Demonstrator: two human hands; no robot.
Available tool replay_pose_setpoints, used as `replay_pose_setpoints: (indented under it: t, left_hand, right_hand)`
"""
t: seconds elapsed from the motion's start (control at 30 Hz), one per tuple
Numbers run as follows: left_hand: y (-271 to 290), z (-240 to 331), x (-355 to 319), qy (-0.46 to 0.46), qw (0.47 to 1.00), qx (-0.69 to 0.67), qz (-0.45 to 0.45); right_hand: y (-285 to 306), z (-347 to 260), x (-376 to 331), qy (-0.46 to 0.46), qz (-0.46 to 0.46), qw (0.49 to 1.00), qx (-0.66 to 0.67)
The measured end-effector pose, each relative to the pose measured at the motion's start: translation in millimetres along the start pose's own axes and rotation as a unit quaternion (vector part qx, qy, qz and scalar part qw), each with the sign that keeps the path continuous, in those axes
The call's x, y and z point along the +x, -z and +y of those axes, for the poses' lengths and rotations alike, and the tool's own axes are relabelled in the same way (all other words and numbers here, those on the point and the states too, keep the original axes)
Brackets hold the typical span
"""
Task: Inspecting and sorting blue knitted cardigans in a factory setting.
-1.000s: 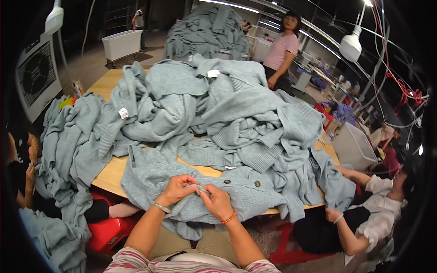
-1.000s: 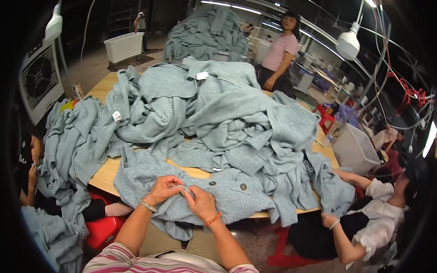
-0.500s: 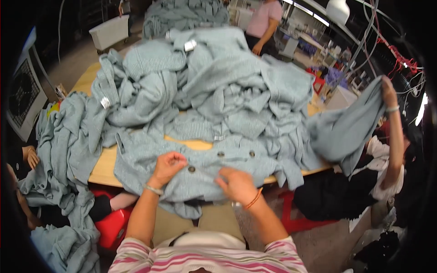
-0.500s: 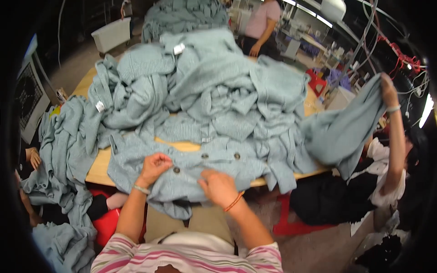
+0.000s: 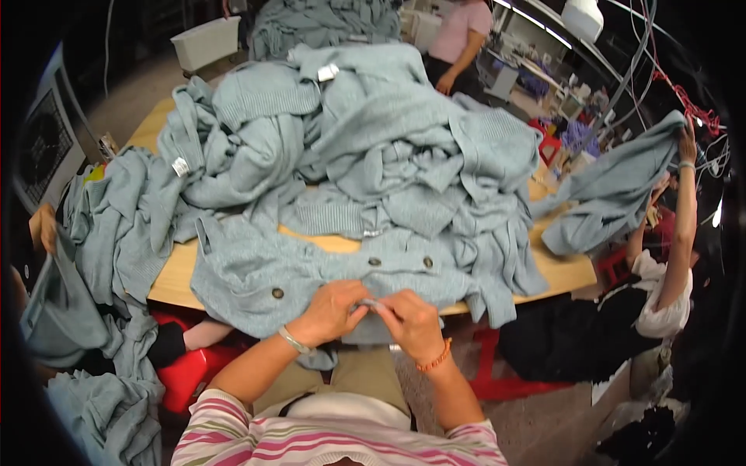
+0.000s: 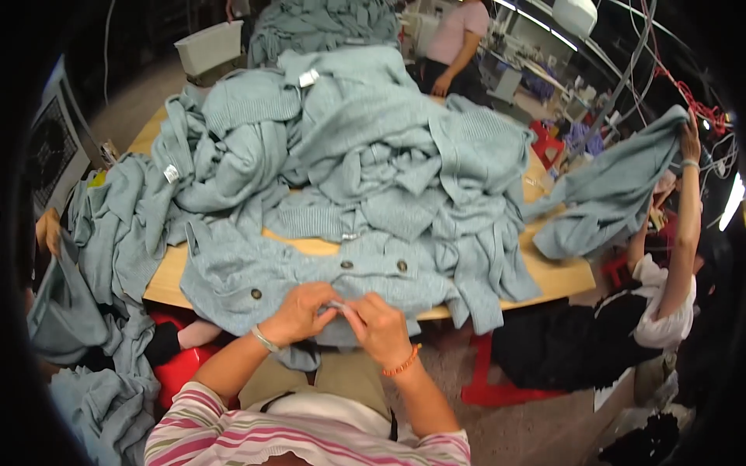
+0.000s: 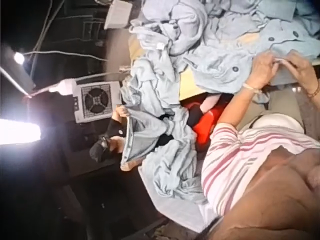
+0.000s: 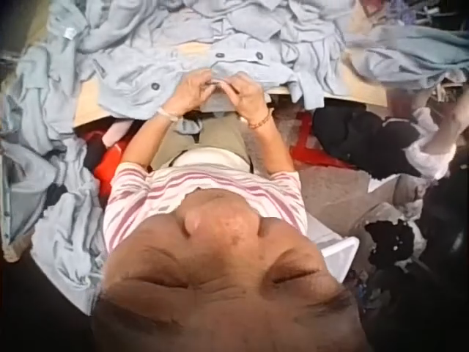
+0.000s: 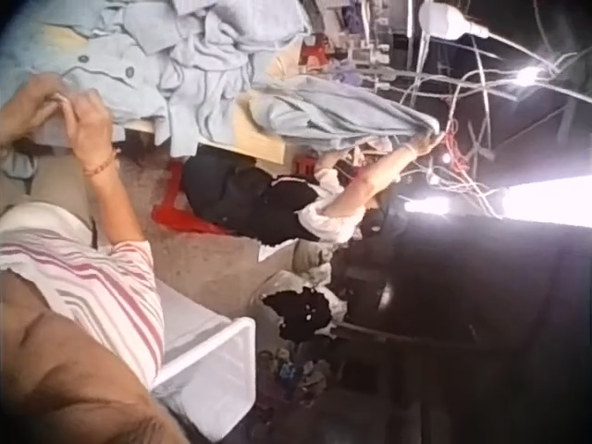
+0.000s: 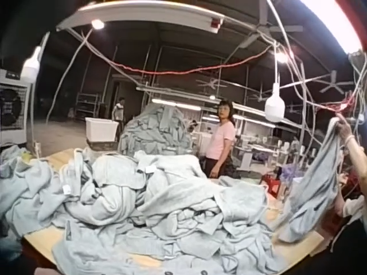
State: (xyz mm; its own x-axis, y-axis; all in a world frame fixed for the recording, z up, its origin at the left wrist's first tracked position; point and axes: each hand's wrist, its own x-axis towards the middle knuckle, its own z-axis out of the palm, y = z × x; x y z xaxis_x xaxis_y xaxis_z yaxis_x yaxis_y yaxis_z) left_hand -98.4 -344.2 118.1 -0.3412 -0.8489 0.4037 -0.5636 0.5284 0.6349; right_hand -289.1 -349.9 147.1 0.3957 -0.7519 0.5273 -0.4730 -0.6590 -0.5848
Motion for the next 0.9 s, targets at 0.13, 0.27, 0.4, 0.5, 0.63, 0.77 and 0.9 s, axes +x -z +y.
replay_pose_setpoints:
  t: [0.13,0.27,0.4,0.5,0.63,0.77,0.9]
  left_hand:
    - [-12.0,6.2,1.7,-0.049,0.991,0.119,0.030]
    - [-4.7,-1.9,8.3,-0.039,0.999,0.002,0.011]
    - [0.7,-17.9,32.7,0.178,0.924,-0.324,0.102]
    - [-7.2,-21.5,52.9,0.167,0.962,-0.140,0.168]
    - [-17.4,-15.3,61.8,0.169,0.982,-0.039,0.074]
    - [-19.2,-4.2,61.0,0.106,0.994,-0.009,-0.003]
    - [-28.5,-27.0,67.2,0.120,0.988,0.046,0.088]
  right_hand:
    - [0.1,0.6,-8.7,0.013,-0.016,1.000,-0.017]
    - [-8.9,18.7,-10.7,-0.033,-0.031,0.999,0.006]
    - [-20.8,38.2,-6.1,-0.210,-0.070,0.961,0.168]
    - [-26.8,41.4,-5.8,-0.246,-0.063,0.948,0.193]
    - [-28.8,40.9,-5.6,-0.213,-0.043,0.961,0.172]
    - [-36.1,52.7,-2.9,-0.156,-0.027,0.980,0.125]
    - [-50.2,61.5,8.5,-0.143,-0.011,0.983,0.113]
